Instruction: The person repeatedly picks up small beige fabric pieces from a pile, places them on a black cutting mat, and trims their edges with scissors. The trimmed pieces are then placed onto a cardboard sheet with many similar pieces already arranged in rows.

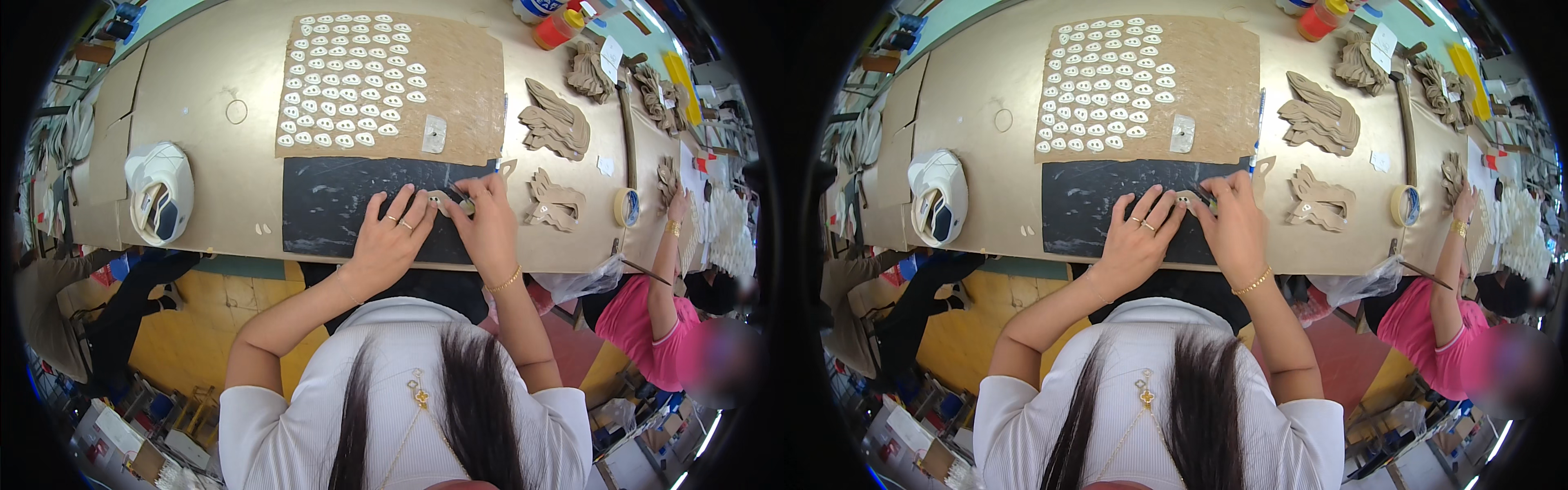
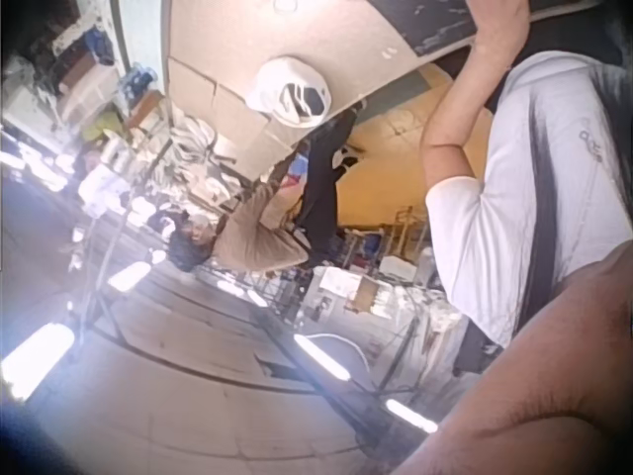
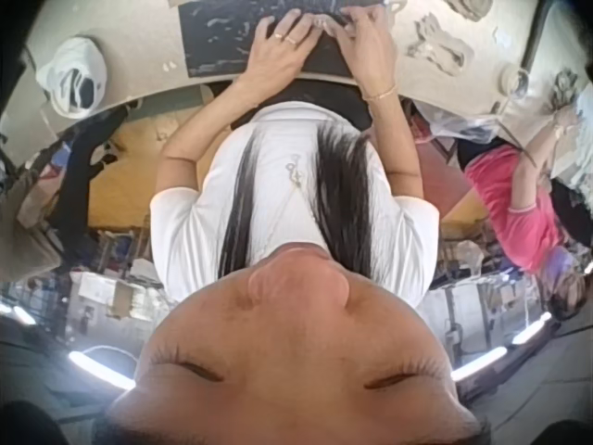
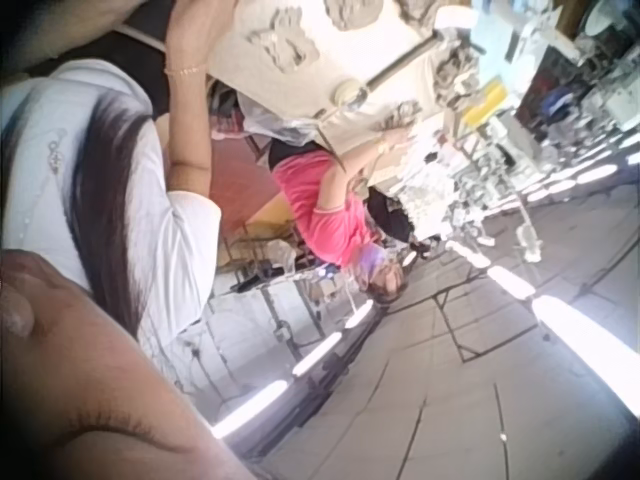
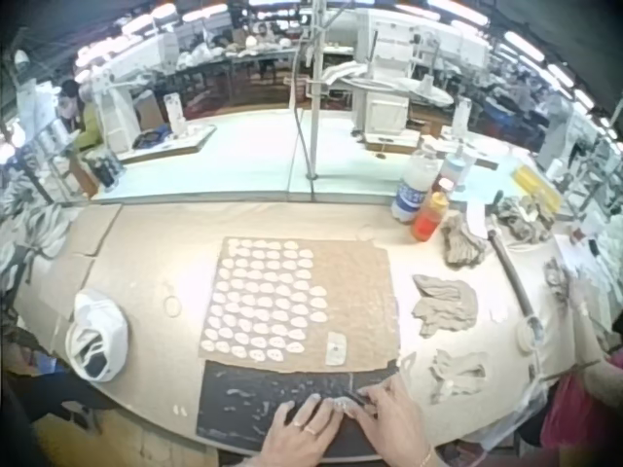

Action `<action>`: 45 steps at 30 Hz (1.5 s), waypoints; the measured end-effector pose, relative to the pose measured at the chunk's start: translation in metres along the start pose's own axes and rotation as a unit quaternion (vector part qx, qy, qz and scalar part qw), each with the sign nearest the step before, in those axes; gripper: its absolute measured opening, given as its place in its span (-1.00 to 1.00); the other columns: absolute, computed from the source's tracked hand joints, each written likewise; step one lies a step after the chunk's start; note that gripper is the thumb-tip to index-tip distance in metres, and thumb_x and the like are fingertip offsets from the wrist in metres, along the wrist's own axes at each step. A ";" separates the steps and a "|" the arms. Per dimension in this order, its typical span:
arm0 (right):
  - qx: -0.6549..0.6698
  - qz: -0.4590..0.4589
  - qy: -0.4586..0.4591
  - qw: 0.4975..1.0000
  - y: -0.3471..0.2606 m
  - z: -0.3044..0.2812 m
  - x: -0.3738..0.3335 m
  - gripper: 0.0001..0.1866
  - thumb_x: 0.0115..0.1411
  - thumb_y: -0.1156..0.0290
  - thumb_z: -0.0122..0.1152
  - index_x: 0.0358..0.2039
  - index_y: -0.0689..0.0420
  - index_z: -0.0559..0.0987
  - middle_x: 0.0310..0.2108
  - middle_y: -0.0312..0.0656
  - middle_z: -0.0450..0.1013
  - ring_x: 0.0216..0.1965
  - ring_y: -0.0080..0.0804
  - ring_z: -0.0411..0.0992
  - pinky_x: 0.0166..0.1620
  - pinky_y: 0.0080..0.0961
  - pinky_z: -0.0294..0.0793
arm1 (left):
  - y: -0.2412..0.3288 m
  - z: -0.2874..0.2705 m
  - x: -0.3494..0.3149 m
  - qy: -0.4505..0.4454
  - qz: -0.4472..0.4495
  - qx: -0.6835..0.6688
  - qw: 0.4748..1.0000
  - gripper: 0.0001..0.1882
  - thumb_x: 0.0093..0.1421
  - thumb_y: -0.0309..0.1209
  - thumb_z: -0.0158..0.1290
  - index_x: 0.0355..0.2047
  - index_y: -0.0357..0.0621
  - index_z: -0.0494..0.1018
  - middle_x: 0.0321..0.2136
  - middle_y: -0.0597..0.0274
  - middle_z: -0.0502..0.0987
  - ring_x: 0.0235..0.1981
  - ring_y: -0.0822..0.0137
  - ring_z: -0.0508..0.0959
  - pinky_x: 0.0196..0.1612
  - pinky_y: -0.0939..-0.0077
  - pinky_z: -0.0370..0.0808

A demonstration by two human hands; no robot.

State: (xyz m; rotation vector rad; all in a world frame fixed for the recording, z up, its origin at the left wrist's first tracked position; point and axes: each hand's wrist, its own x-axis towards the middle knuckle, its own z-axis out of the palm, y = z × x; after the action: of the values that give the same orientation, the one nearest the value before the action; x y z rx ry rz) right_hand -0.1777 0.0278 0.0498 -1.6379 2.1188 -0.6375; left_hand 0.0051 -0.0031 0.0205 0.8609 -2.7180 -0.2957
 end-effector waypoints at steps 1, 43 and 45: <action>0.005 -0.021 0.002 1.000 0.007 -0.001 -0.006 -0.77 0.13 0.44 0.34 -0.16 0.03 0.65 -0.31 -0.22 0.40 -0.38 -0.19 0.52 -0.37 -0.30 0.52 | -0.001 0.000 -0.001 -0.002 0.010 0.003 1.000 -0.55 0.18 -0.40 0.02 0.08 -0.25 0.50 0.14 0.04 0.43 0.23 0.07 0.37 0.18 -0.02 0.29; 0.106 0.043 0.049 0.992 0.065 -0.039 -0.020 -0.79 0.21 0.45 0.32 -0.13 0.18 0.67 -0.29 -0.16 0.40 -0.37 -0.31 0.45 -0.35 -0.46 0.44 | -0.010 0.006 0.006 -0.009 0.069 -0.140 0.988 -0.57 0.05 -0.48 0.18 -0.01 -0.07 0.47 0.19 0.01 0.40 0.26 0.02 0.39 0.26 0.03 0.38; 0.094 0.018 0.050 0.994 0.065 -0.037 -0.011 -0.77 0.21 0.40 0.35 -0.14 0.19 0.66 -0.26 -0.13 0.42 -0.31 -0.25 0.50 -0.31 -0.40 0.47 | -0.008 0.005 0.009 -0.010 0.067 -0.145 0.987 -0.58 0.04 -0.48 0.18 -0.03 -0.08 0.48 0.18 0.01 0.41 0.25 0.03 0.40 0.25 0.05 0.38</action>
State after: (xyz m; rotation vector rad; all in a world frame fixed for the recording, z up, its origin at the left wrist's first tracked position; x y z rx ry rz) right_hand -0.2470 0.0566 0.0432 -1.4912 2.0803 -0.8953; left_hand 0.0013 -0.0144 0.0156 0.5941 -2.6446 -0.6535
